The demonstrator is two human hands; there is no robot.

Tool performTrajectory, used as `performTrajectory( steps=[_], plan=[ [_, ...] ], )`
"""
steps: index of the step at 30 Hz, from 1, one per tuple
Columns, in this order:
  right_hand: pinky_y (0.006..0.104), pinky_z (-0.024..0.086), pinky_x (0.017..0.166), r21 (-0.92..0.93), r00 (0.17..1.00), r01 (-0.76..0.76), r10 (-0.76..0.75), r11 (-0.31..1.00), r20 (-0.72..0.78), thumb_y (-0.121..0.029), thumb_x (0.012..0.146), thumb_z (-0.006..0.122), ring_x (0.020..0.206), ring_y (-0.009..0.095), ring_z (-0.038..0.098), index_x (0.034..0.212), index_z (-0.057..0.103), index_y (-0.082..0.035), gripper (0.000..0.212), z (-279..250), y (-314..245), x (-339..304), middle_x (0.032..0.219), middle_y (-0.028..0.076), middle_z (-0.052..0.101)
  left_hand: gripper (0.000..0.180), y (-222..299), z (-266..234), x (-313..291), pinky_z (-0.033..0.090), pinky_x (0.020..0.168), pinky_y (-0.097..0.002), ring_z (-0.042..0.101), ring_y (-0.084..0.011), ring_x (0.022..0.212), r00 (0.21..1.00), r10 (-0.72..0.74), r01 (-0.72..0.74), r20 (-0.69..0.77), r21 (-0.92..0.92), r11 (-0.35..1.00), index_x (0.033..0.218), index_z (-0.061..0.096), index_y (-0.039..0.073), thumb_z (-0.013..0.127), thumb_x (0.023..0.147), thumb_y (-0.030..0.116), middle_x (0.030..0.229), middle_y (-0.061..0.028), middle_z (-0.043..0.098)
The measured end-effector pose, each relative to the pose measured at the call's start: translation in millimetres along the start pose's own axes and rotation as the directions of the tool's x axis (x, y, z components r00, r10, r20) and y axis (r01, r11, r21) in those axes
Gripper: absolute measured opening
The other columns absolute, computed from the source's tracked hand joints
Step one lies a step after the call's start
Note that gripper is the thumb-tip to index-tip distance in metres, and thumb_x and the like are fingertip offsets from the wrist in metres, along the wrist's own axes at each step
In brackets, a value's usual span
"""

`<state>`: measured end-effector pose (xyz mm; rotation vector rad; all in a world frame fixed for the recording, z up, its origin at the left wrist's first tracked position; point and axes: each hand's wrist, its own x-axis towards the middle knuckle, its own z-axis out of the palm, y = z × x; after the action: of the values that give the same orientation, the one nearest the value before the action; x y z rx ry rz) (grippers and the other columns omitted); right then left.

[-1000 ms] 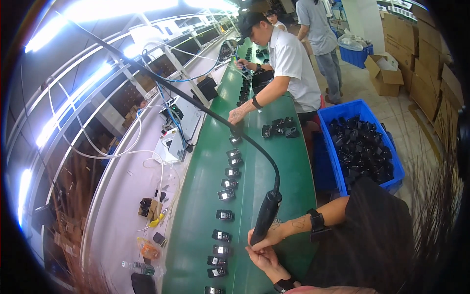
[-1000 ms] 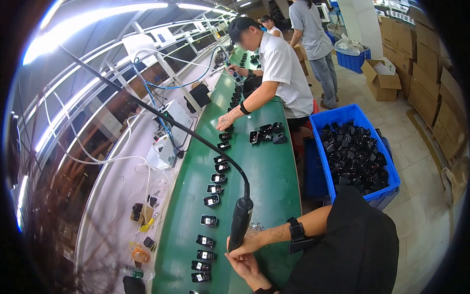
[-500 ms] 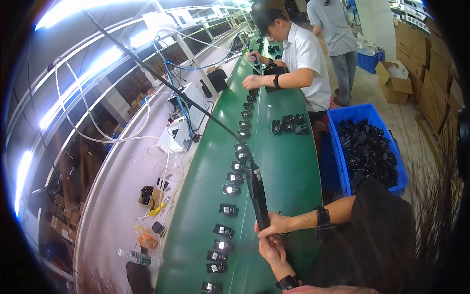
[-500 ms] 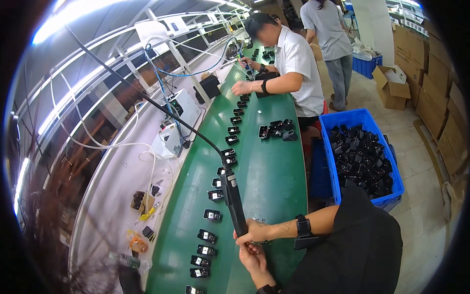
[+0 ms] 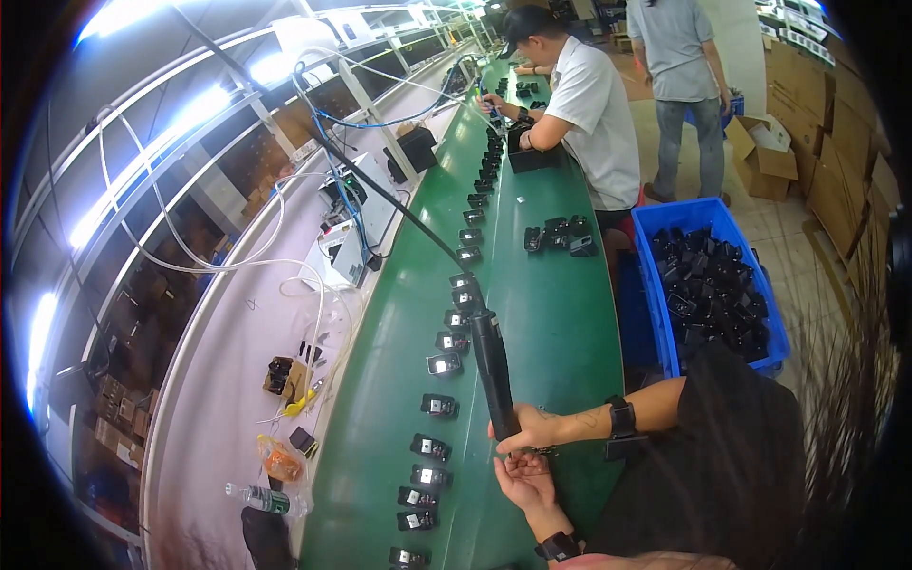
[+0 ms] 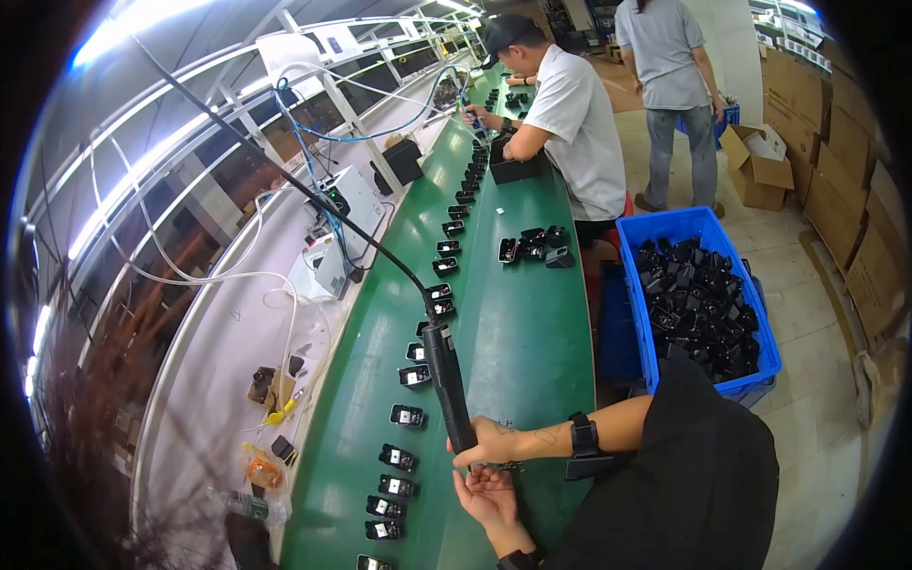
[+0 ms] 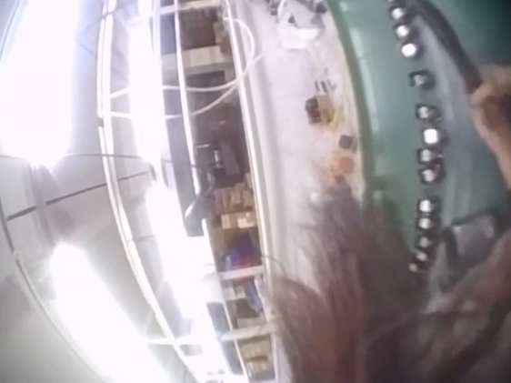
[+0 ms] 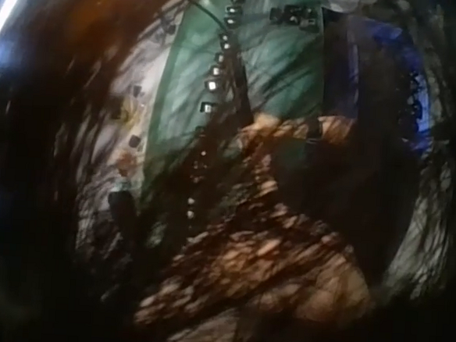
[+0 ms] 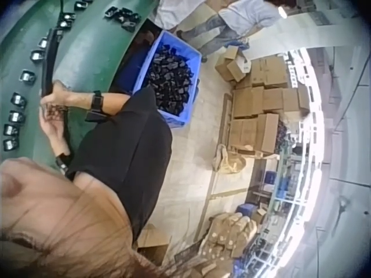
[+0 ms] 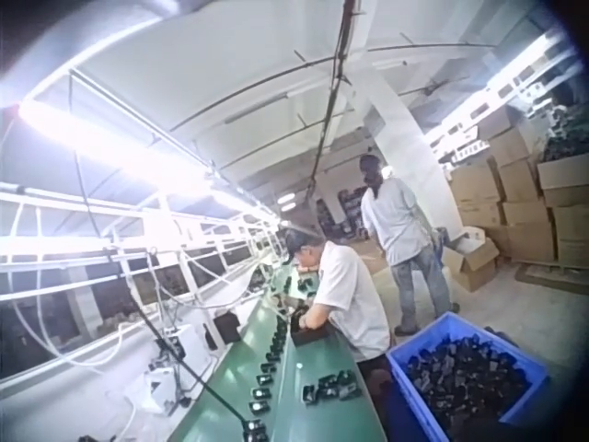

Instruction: The recorder uses an electric screwdriver to fasten screws into electronic components on an assembly line.

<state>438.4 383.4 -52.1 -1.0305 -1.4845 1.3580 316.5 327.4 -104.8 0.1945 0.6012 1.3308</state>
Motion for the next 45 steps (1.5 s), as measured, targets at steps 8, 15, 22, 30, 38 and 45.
performTrajectory(
  steps=[8,15,22,30,38,45],
  plan=[
    [0.0284,0.046,0.074,0.112,0.998,0.053,-0.055,0.992,0.010,-0.017,0.072,0.075,0.080,0.013,0.058,0.101,0.062,-0.001,0.035,-1,6,-2,0.084,0.004,0.061,0.025,-2,-14,4,0.042,0.062,-0.0283,0.053,-0.0101,0.066,0.996,0.031,-0.036,0.089,0.062,0.997,0.094,0.060,0.010,0.049,0.101,0.032,0.077,0.0021,0.059],
    [0.0276,0.046,0.072,0.149,0.998,0.054,-0.050,0.987,-0.032,-0.017,0.072,0.074,0.078,0.013,0.057,0.099,0.061,-0.001,0.034,-2,2,0,0.081,0.004,0.060,0.020,0,-5,4,0.047,0.066,-0.0279,0.054,-0.0088,0.068,0.991,0.050,-0.059,0.123,0.065,0.996,0.097,0.058,0.010,0.054,0.100,0.029,0.079,0.0030,0.060],
    [0.0281,0.044,0.073,0.125,0.997,0.068,-0.064,0.990,-0.035,-0.012,0.071,0.073,0.081,0.012,0.055,0.097,0.062,-0.002,0.030,-7,7,3,0.083,0.003,0.057,0.014,2,-2,2,0.048,0.061,-0.0235,0.053,-0.0114,0.063,0.996,0.086,-0.086,0.016,-0.008,0.996,0.091,0.057,0.006,0.056,0.098,0.019,0.076,-0.0019,0.059],
    [0.0304,0.049,0.079,0.056,0.995,0.040,-0.034,0.998,-0.092,-0.021,0.072,0.074,0.083,0.016,0.061,0.099,0.063,0.000,0.036,-2,2,-5,0.087,0.008,0.065,0.033,-9,-5,8,0.034,0.044,-0.0211,0.044,-0.0086,0.052,0.997,0.021,-0.028,0.070,0.107,0.994,0.083,0.054,0.009,0.053,0.099,0.038,0.066,0.0022,0.050],
    [0.0323,0.049,0.077,-0.007,0.973,0.038,-0.038,0.999,-0.226,-0.027,0.072,0.073,0.082,0.021,0.063,0.099,0.062,0.001,0.040,-8,6,-18,0.085,0.010,0.065,0.034,-14,14,2,0.036,0.043,-0.0199,0.043,-0.0074,0.049,0.985,-0.136,0.130,0.110,0.059,0.990,0.084,0.054,0.010,0.052,0.099,0.040,0.063,0.0022,0.048],
    [0.0348,0.049,0.070,0.024,0.967,-0.139,0.141,0.990,-0.210,-0.030,0.073,0.074,0.077,0.024,0.063,0.092,0.060,0.002,0.039,-4,-38,-35,0.079,0.013,0.064,0.030,7,8,9,0.046,0.059,-0.0272,0.056,-0.0157,0.065,0.794,-0.508,0.591,0.334,-0.229,0.773,0.095,0.062,0.007,0.056,0.097,0.037,0.076,-0.0047,0.059]
  ],
)
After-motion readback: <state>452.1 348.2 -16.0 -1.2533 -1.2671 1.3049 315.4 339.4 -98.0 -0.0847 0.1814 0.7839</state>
